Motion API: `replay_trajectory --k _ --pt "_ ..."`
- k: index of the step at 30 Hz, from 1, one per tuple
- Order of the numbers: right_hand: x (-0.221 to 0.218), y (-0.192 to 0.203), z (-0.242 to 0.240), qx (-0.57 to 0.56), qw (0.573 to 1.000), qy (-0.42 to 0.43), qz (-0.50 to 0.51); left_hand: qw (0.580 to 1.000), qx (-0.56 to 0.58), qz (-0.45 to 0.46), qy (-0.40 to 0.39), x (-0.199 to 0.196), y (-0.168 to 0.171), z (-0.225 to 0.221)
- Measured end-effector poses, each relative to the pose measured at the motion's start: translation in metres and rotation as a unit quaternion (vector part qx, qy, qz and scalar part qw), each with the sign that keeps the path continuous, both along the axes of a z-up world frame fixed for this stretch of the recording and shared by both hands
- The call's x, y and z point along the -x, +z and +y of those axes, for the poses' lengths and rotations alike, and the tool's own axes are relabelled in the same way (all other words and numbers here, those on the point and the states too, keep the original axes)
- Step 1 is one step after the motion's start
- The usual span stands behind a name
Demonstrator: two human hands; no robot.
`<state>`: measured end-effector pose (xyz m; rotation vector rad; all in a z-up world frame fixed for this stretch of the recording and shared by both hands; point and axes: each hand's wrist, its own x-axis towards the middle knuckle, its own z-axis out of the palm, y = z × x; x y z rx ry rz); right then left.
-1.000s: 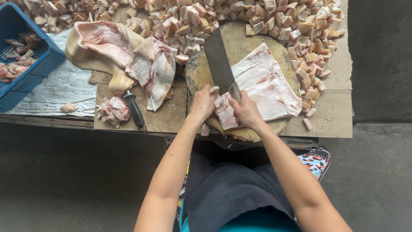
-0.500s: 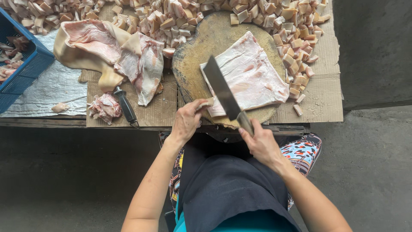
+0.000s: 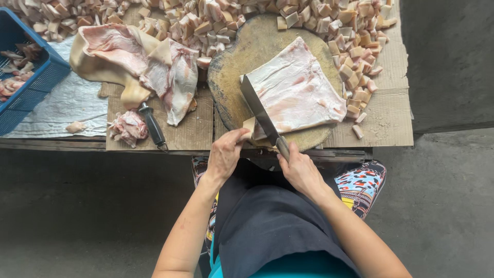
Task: The person uses a cleaver to cut strips of pork belly into small cubes on a wooden cutting board. They repeatedly slice the meat, gather the cubes, and continue cutting additional strips until a large pile of diced meat accumulates on the board.
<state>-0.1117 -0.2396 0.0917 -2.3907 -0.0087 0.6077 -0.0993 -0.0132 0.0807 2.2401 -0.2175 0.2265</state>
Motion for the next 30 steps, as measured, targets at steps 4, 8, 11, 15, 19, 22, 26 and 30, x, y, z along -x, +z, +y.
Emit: replay_trajectory --k 4,8,11,15,19,22,26,30 --pt "-0.022 -0.013 0.009 -0.012 0.999 0.019 -0.042 0.999 -0.027 -0.041 -0.022 0.010 0.007 -0.005" --pt "-0.059 -0.029 0.021 -0.036 0.996 0.031 -0.071 0.999 0.029 -0.015 -0.001 0.016 0.036 -0.007" --pt "-0.075 -0.031 0.026 -0.070 0.993 0.036 -0.089 0.988 0.117 0.083 0.053 0.012 0.061 0.012" --pt "-0.072 -0.017 0.024 -0.092 0.994 -0.043 0.050 0.962 0.239 0.127 0.040 0.007 0.082 0.058" --pt "-0.066 0.008 0.018 -0.167 0.982 -0.065 0.064 0.946 0.233 0.222 0.041 -0.003 0.064 0.105" --pt "-0.067 0.031 0.008 -0.127 0.990 -0.057 0.028 0.955 0.108 0.263 0.086 -0.044 0.017 0.126" --pt "-0.077 0.070 -0.010 -0.110 0.975 -0.018 -0.190 0.987 -0.089 0.094 0.091 -0.083 -0.030 0.139" --pt "-0.088 0.075 -0.020 -0.291 0.905 -0.071 -0.301 0.980 -0.017 0.142 0.139 -0.105 -0.040 0.124"
